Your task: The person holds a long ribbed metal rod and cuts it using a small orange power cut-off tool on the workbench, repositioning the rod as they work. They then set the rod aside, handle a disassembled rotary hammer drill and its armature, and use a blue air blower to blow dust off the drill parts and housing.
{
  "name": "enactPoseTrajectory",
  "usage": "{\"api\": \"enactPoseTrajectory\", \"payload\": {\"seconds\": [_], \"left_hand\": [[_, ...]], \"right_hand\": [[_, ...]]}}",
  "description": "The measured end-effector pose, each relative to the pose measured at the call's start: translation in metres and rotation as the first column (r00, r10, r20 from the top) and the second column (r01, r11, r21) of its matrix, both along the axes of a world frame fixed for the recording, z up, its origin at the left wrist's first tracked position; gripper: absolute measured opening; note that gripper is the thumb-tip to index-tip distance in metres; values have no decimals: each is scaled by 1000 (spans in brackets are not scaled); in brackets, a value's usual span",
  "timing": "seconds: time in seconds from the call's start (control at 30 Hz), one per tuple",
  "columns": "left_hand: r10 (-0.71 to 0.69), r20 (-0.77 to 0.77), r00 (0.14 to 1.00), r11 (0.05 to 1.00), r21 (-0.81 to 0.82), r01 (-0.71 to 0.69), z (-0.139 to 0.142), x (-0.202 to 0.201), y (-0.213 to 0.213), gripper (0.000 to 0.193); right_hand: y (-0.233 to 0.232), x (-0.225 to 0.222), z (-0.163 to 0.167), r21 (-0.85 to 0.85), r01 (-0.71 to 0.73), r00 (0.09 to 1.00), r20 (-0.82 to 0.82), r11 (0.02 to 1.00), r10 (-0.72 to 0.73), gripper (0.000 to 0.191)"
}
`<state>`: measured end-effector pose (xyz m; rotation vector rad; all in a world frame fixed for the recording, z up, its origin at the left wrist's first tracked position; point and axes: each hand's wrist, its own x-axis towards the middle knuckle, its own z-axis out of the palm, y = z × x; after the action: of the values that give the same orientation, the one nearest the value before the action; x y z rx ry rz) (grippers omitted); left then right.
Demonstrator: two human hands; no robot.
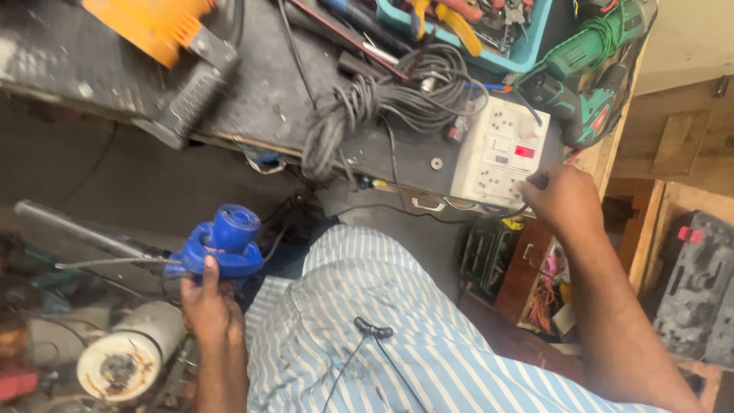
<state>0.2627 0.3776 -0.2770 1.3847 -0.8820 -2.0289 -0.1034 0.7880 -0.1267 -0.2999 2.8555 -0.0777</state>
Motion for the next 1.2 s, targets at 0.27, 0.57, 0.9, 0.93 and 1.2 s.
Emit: {"api": "enactPoseTrajectory", "payload": {"seconds": [0.27,0.57,0.9,0.93,1.2], "left_hand": [[-219,-67,973,969,99,225,-5,8,-118,39],[-569,-179,803,785,173,595,-4,63,-267,42],[-861,-171,479,469,101,878,-1,84,-301,26],[-889,-159,430,421,84,903,3,87,-304,24],[-901,-337,274,303,-37,952,17,147,-365,15]], "right_hand": [[-92,43,32,284,-57,966,-228,957,125,29],[-443,312,-55,-666,-144,865,275,732,419,63],[-547,381,-100,-463,270,870,492,844,-9,102],[-543,381,-99,-476,295,838,546,828,15,88],[-513,412,-91,-577,519,668,734,631,121,45]]}}
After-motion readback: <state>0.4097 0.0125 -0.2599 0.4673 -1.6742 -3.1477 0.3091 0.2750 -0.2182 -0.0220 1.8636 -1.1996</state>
